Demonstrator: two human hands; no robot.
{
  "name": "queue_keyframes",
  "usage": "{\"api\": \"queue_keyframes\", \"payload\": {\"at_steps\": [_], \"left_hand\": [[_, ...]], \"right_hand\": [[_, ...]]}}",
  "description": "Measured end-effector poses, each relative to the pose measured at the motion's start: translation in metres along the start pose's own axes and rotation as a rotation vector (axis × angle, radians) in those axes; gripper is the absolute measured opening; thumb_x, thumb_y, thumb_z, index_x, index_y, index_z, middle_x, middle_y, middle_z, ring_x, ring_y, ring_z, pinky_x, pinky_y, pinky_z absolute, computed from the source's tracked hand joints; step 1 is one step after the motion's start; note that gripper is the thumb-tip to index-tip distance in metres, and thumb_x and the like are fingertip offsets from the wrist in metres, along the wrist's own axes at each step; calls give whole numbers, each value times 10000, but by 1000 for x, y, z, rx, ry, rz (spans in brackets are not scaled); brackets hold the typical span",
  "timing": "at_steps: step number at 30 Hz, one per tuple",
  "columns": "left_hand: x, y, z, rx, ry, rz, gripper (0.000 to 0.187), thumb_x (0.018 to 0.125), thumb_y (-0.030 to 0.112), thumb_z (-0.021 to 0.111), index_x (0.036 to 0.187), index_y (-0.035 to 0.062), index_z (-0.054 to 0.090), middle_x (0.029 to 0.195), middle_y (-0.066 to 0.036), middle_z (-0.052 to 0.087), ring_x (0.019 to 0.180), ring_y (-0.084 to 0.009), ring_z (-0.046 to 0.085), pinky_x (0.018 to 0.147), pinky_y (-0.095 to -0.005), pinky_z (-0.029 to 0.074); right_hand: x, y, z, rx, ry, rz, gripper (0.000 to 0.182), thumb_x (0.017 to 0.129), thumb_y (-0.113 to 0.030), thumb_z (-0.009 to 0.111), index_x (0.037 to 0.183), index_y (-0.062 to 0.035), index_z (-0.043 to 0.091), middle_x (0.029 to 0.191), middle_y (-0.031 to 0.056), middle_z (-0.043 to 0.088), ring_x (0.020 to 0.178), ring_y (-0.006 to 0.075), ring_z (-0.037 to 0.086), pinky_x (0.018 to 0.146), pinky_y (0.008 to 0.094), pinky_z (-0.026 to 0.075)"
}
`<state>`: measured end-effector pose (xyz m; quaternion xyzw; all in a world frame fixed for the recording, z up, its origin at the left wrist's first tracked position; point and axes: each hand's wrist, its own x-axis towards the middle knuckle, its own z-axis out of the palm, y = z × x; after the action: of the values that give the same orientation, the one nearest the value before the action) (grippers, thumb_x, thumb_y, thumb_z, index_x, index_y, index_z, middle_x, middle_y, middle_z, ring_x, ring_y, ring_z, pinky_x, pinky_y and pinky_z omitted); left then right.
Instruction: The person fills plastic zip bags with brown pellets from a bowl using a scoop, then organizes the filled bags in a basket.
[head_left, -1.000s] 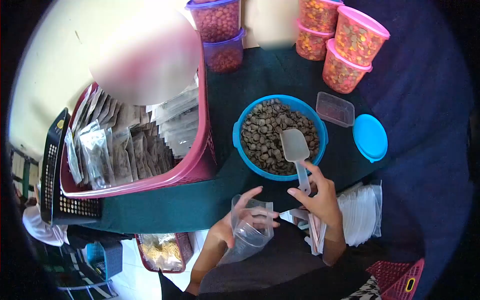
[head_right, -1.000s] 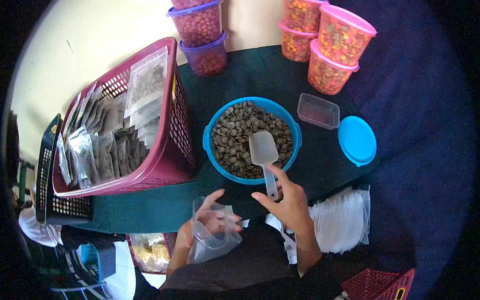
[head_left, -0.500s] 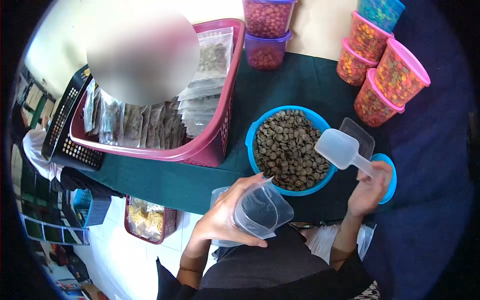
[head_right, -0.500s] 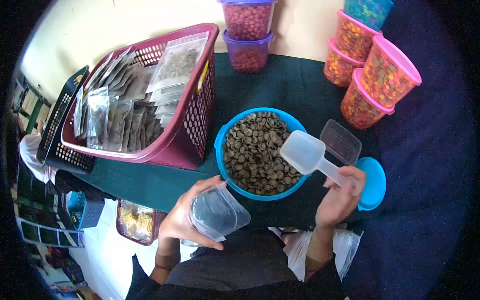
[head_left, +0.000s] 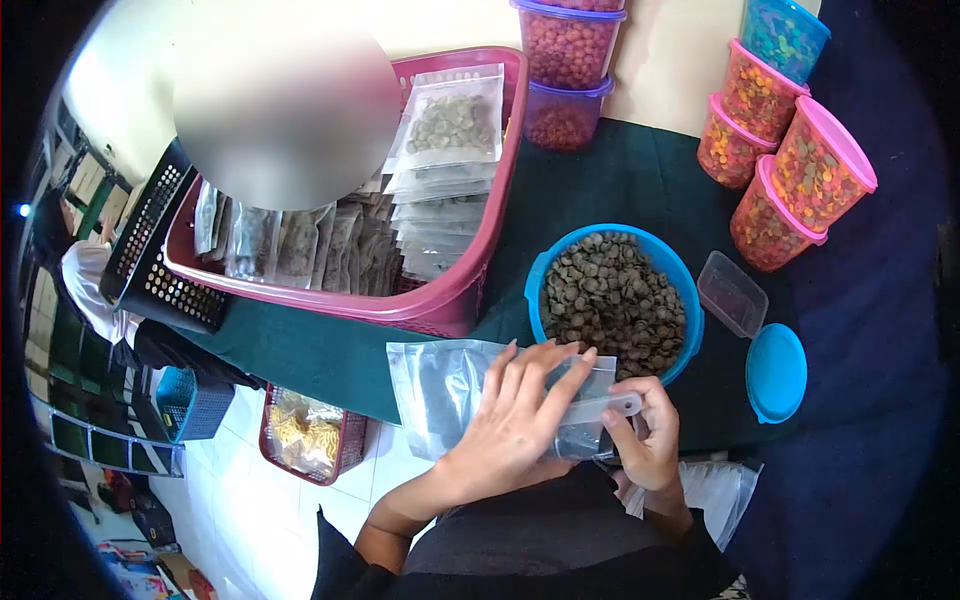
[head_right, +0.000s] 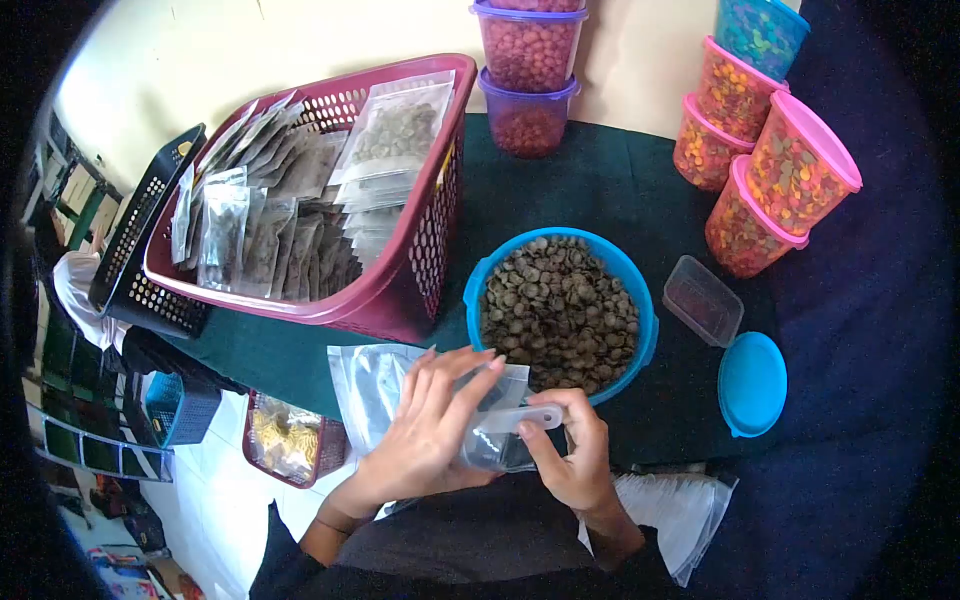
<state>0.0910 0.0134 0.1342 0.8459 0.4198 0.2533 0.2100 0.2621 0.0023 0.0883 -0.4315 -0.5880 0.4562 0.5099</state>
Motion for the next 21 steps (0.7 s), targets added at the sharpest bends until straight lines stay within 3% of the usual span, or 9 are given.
{"api": "queue_keyframes", "payload": {"at_steps": [4, 7, 10, 11, 12, 14, 15, 18, 21], "left_hand": [[-2, -4, 0, 61, -23, 41, 941, 458, 159, 725, 1263, 58, 249, 1201, -142, 320, 1140, -305, 303, 937, -486, 210], [-4, -6, 1, 88, -64, 75, 946, 457, 162, 729, 1267, 75, 248, 1203, -139, 323, 1141, -306, 302, 933, -493, 209], [-7, -10, 0, 93, -78, 120, 970, 445, 182, 737, 1274, 88, 242, 1198, -141, 328, 1140, -306, 305, 929, -495, 214], [-7, -10, 1, 91, -84, 128, 970, 445, 182, 737, 1274, 88, 242, 1198, -141, 328, 1140, -306, 305, 929, -495, 214], [-9, -9, 4, 97, -107, 167, 970, 452, 197, 742, 1276, 95, 241, 1209, -151, 314, 1148, -322, 288, 930, -505, 205], [-11, -10, 3, 99, -139, 214, 970, 459, 213, 746, 1278, 103, 239, 1221, -161, 300, 1156, -338, 271, 931, -515, 197], [-13, -10, -1, 28, -133, 231, 969, 471, 231, 750, 1281, 108, 233, 1235, -171, 279, 1164, -357, 247, 932, -527, 185], [-24, -16, -21, -21, -116, 268, 943, 499, 297, 760, 1273, 109, 256, 1270, -198, 222, 1185, -392, 186, 932, -561, 151], [-43, -36, -40, -123, 258, 71, 860, 504, 333, 763, 1204, 57, 347, 1245, -194, 255, 1169, -360, 227, 948, -483, 179]], "right_hand": [[-11, 4, 9, 112, 135, 119, 144, 782, -79, 524, 876, 22, 486, 846, 102, 552, 778, 112, 507, 712, 242, 385], [-15, 9, 6, -149, 243, -59, 60, 681, -32, 557, 712, 19, 546, 943, 135, 544, 882, 194, 446, 776, 281, 339], [-18, -1, 5, -317, 169, -64, 95, 647, -11, 560, 733, 29, 568, 993, 132, 532, 963, 220, 417, 799, 312, 344], [-21, 4, 7, -69, 91, -27, 113, 668, -19, 569, 760, 46, 585, 1032, 131, 522, 965, 197, 449, 811, 308, 361], [-23, 1, 10, -70, 101, -26, 113, 668, -19, 569, 760, 46, 585, 1032, 131, 522, 965, 197, 449, 811, 308, 361], [-28, -8, 18, 220, -28, 289, 114, 690, -25, 573, 757, 67, 584, 1033, 128, 526, 920, 170, 496, 799, 289, 388], [-30, -2, 21, 219, 25, 275, 134, 721, -43, 564, 777, 77, 586, 1013, 136, 539, 848, 147, 529, 760, 261, 409], [-35, 4, 14, 302, 136, 248, 156, 725, -74, 572, 781, 71, 591, 988, 143, 553, 857, 160, 532, 757, 271, 412], [-44, 4, -2, 294, 199, 251, 196, 737, -118, 560, 763, 74, 588, 990, 162, 551, 865, 185, 537, 752, 288, 420]]}}
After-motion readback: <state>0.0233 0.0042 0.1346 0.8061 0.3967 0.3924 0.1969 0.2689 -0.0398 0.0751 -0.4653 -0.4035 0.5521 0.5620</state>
